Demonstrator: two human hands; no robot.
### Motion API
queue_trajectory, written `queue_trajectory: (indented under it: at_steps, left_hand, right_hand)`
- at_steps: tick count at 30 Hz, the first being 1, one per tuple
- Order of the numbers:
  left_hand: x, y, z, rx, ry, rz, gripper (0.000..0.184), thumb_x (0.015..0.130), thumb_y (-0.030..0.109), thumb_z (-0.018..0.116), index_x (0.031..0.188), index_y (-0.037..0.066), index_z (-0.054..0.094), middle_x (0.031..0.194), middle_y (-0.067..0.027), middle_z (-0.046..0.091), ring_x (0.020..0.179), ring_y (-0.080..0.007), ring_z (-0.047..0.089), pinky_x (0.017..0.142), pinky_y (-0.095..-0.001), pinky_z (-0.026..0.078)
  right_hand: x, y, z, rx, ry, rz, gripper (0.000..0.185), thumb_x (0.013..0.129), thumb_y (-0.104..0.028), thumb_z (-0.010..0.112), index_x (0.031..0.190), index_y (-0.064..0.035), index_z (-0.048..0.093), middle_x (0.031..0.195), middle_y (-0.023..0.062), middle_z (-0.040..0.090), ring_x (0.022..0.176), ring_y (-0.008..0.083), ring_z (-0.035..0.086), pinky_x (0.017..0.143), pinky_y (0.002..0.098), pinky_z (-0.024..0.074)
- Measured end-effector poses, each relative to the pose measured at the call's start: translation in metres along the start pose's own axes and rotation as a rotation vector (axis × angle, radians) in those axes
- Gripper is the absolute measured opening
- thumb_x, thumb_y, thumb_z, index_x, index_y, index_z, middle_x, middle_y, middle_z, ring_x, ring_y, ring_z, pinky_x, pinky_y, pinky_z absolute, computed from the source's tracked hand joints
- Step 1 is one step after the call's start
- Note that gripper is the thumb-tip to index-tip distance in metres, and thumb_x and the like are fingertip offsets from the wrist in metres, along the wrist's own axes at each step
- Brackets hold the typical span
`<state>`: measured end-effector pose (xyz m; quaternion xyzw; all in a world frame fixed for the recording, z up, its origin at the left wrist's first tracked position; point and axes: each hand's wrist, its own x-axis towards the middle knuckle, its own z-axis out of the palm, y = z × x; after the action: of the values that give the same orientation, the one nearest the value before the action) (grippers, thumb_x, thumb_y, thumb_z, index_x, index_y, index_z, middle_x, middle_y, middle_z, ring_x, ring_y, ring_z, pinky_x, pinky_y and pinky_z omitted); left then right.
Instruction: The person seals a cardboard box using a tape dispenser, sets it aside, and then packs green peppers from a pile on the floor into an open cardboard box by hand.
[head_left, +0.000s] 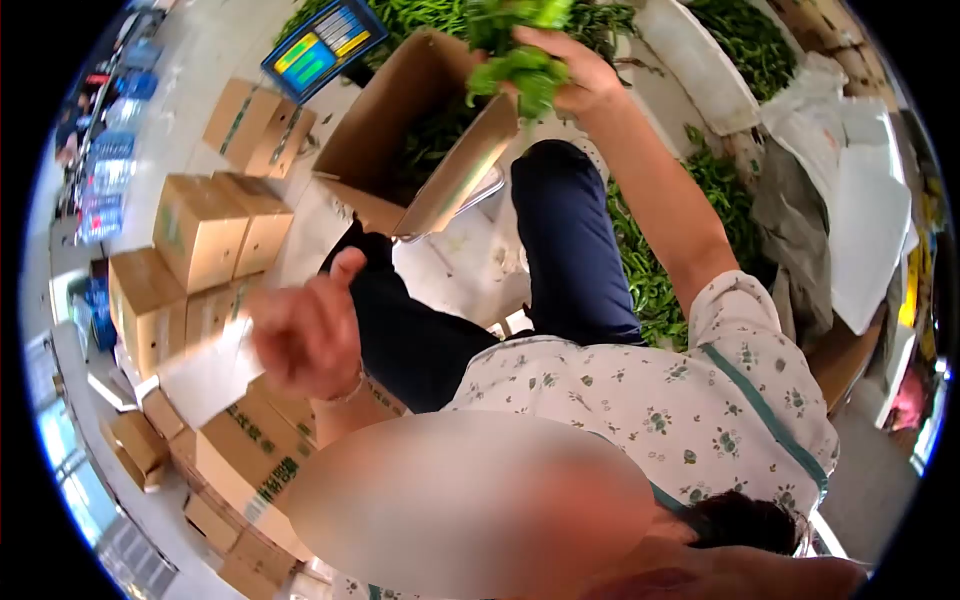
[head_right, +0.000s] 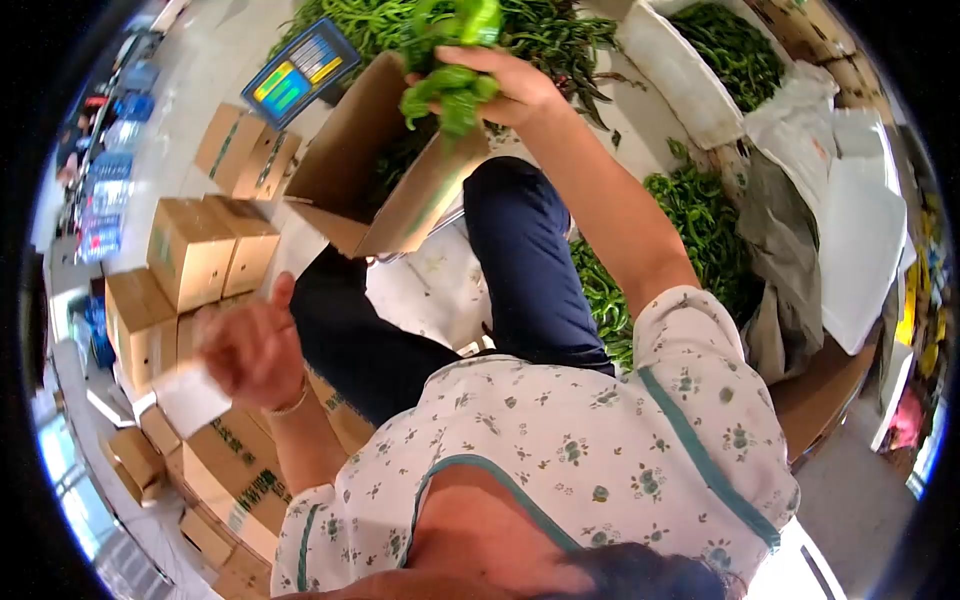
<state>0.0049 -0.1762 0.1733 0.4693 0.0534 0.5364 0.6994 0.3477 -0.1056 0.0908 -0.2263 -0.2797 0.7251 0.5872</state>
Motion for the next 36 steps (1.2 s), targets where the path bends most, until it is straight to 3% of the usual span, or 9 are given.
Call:
queue_trajectory:
  at_steps: [4,6,8,11,13,15,25,32,36]
  left_hand:
    - [0.023,0.055,0.064,-0.459,-0.48,0.135,0.034,0.092,0.025,0.046,0.067,0.009,0.063,0.047,0.0001,0.048,0.046,-0.0126,0.052,0.071,-0.0429,0.038]
    - [0.017,0.07,0.066,-0.584,-0.558,0.234,0.023,0.084,0.013,0.054,0.068,0.004,0.068,0.045,-0.0032,0.05,0.041,-0.0109,0.051,0.049,-0.0197,0.038]
    - [0.042,0.064,0.084,-0.681,-0.682,0.122,0.021,0.086,0.014,0.053,0.071,0.004,0.066,0.049,-0.0007,0.049,0.047,-0.0106,0.048,0.059,-0.0259,0.046]
    - [0.06,0.051,0.101,-0.778,-0.765,0.033,0.016,0.084,0.01,0.052,0.074,0.005,0.063,0.052,0.0022,0.046,0.05,-0.0091,0.044,0.07,-0.0331,0.054]
    - [0.056,0.045,0.104,-0.751,-0.688,0.027,0.012,0.078,0.001,0.053,0.072,0.006,0.062,0.049,0.0028,0.043,0.046,-0.0075,0.042,0.072,-0.0357,0.056]
    - [0.062,0.036,0.101,-0.74,-0.682,-0.039,0.013,0.075,-0.003,0.054,0.071,0.006,0.061,0.048,0.0028,0.042,0.045,-0.0072,0.042,0.071,-0.0383,0.057]
    - [0.119,-0.082,0.137,-1.006,-0.679,-0.419,0.012,0.073,0.0,0.054,0.063,0.006,0.057,0.048,0.0038,0.035,0.041,-0.0077,0.036,0.056,-0.0397,0.055]
    - [0.143,-0.129,0.14,-1.075,-0.558,-0.594,0.022,0.084,0.015,0.057,0.067,0.006,0.067,0.046,-0.0009,0.046,0.038,-0.0105,0.046,0.051,-0.0302,0.049]
    - [0.157,-0.138,0.072,-0.218,0.006,-0.527,0.035,0.091,0.033,0.051,0.068,0.007,0.056,0.056,-0.0012,0.049,0.056,-0.016,0.051,0.08,-0.0443,0.042]
  right_hand:
    - [0.051,0.042,0.051,-0.05,0.437,0.229,0.034,0.082,-0.018,0.068,0.11,-0.0057,0.054,0.111,0.011,0.058,0.101,0.0276,0.059,0.086,0.0564,0.0499]
    - [0.07,0.065,0.041,-0.068,0.521,0.301,0.05,0.083,-0.019,0.066,0.127,-0.0161,0.044,0.138,0.0101,0.034,0.122,0.038,0.038,0.084,0.0643,0.0466]
    - [0.064,0.06,0.041,-0.189,0.489,0.268,0.061,0.084,-0.018,0.065,0.137,-0.0242,0.035,0.149,0.0046,0.004,0.133,0.0441,0.014,0.085,0.0692,0.0423]
    - [0.043,0.018,0.037,-0.173,0.532,0.318,0.06,0.085,-0.023,0.062,0.134,-0.0006,0.036,0.129,0.0158,0.046,0.112,0.0303,0.051,0.086,0.0423,0.0479]
    - [0.011,-0.001,-0.04,-0.2,-0.395,-0.017,0.065,0.087,-0.029,0.059,0.138,-0.0025,0.028,0.136,0.0171,0.038,0.124,0.0334,0.04,0.095,0.0517,0.0405]
    - [-0.038,-0.031,-0.02,-0.29,0.287,-0.067,0.058,0.089,-0.035,0.055,0.133,-0.0031,0.037,0.131,0.0165,0.044,0.118,0.0308,0.046,0.093,0.052,0.0404]
    - [-0.271,0.024,-0.262,-0.217,1.419,0.06,0.041,0.09,-0.019,0.056,0.124,0.0,0.047,0.096,0.0109,0.06,0.075,0.0188,0.061,0.059,0.0292,0.0538]
    - [-0.267,0.074,-0.327,-0.834,1.39,0.438,0.035,0.089,-0.022,0.059,0.12,-0.0057,0.053,0.096,0.0116,0.06,0.077,0.0214,0.058,0.057,0.0393,0.0452]
    - [-0.25,0.118,-0.415,-1.405,1.251,0.62,0.035,0.082,-0.038,0.064,0.106,-0.013,0.061,0.1,0.011,0.062,0.089,0.0307,0.06,0.071,0.0476,0.0479]
